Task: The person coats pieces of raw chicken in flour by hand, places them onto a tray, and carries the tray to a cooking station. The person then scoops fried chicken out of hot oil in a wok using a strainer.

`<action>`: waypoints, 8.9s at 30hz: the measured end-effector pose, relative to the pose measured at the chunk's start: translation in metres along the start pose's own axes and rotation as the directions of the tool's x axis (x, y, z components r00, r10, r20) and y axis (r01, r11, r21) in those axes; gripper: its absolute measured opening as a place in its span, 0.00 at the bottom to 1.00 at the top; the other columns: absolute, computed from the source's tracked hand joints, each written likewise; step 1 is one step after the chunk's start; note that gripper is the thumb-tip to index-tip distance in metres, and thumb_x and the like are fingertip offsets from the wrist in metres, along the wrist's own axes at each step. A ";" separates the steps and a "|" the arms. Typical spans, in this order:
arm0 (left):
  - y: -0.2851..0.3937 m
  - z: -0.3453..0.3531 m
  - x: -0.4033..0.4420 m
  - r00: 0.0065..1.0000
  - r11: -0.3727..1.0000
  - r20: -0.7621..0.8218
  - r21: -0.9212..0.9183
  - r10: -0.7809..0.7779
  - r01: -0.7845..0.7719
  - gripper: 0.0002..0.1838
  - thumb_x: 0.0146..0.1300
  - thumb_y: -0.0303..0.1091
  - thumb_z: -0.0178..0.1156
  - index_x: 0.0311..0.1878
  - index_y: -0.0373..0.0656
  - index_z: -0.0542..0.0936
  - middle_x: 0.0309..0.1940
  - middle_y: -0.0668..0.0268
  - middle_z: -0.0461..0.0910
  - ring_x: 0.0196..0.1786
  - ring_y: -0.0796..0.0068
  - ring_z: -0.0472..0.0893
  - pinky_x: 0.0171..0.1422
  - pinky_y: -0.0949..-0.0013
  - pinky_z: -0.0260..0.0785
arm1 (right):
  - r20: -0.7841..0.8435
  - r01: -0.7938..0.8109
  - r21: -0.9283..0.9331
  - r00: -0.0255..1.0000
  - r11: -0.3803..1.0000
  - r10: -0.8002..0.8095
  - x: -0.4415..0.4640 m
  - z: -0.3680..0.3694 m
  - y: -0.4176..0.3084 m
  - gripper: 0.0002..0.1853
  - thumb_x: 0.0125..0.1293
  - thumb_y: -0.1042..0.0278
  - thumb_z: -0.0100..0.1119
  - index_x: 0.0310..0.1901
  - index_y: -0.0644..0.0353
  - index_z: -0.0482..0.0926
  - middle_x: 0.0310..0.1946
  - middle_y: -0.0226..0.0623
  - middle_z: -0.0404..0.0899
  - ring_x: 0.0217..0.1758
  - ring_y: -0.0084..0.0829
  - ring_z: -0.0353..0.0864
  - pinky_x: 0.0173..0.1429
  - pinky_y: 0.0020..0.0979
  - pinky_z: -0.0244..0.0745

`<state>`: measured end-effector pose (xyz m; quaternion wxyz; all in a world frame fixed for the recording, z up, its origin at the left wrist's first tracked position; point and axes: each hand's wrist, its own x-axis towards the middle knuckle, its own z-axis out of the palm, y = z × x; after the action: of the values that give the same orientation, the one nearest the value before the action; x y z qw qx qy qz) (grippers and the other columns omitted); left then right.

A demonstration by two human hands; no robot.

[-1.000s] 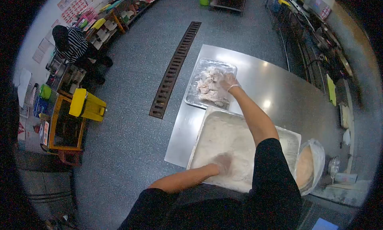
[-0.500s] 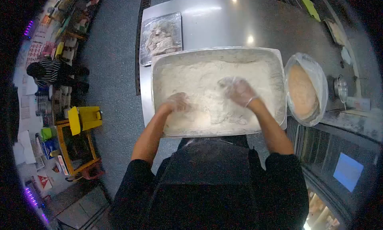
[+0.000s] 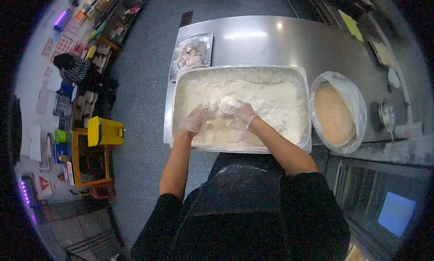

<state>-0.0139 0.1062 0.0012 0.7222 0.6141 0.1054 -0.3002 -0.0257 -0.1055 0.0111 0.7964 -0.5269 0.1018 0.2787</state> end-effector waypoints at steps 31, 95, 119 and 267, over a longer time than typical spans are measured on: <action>-0.036 -0.028 0.020 0.931 0.636 -0.147 0.764 0.333 -0.107 0.27 0.52 0.51 0.58 0.47 0.38 0.77 0.49 0.49 0.74 0.54 0.56 0.72 0.60 0.64 0.62 | 0.403 0.210 -0.901 0.731 -0.380 -0.550 -0.032 -0.033 -0.138 0.12 0.54 0.64 0.54 0.35 0.66 0.76 0.35 0.49 0.77 0.43 0.47 0.75 0.46 0.39 0.71; -0.036 0.083 0.028 0.971 0.464 -0.065 0.870 -0.232 0.169 0.25 0.44 0.45 0.64 0.39 0.32 0.80 0.38 0.47 0.79 0.42 0.56 0.79 0.42 0.60 0.71 | 0.190 0.156 -0.978 0.944 -0.141 -0.268 -0.032 -0.086 0.023 0.42 0.46 0.57 0.61 0.66 0.53 0.56 0.63 0.48 0.59 0.66 0.46 0.57 0.69 0.38 0.50; 0.003 0.089 0.024 0.982 0.911 0.175 0.388 0.075 -0.139 0.17 0.57 0.36 0.56 0.44 0.32 0.76 0.36 0.57 0.79 0.37 0.69 0.77 0.42 0.69 0.69 | -0.035 0.118 -0.562 0.986 0.819 -0.166 -0.016 -0.087 0.017 0.22 0.49 0.62 0.60 0.46 0.64 0.75 0.39 0.47 0.78 0.38 0.35 0.78 0.45 0.34 0.73; -0.006 -0.004 0.050 0.890 0.465 -0.112 0.877 0.442 -0.121 0.15 0.58 0.41 0.51 0.36 0.37 0.76 0.34 0.47 0.77 0.41 0.48 0.76 0.47 0.53 0.67 | -0.125 -0.104 -0.992 0.864 0.069 -0.488 -0.016 -0.097 0.001 0.25 0.49 0.68 0.62 0.51 0.64 0.71 0.46 0.46 0.75 0.54 0.41 0.71 0.59 0.36 0.65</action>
<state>0.0230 0.0947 -0.0308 0.3394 0.9361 -0.0427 -0.0819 -0.0266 -0.1975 -0.0234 0.2187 -0.9751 -0.0114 0.0358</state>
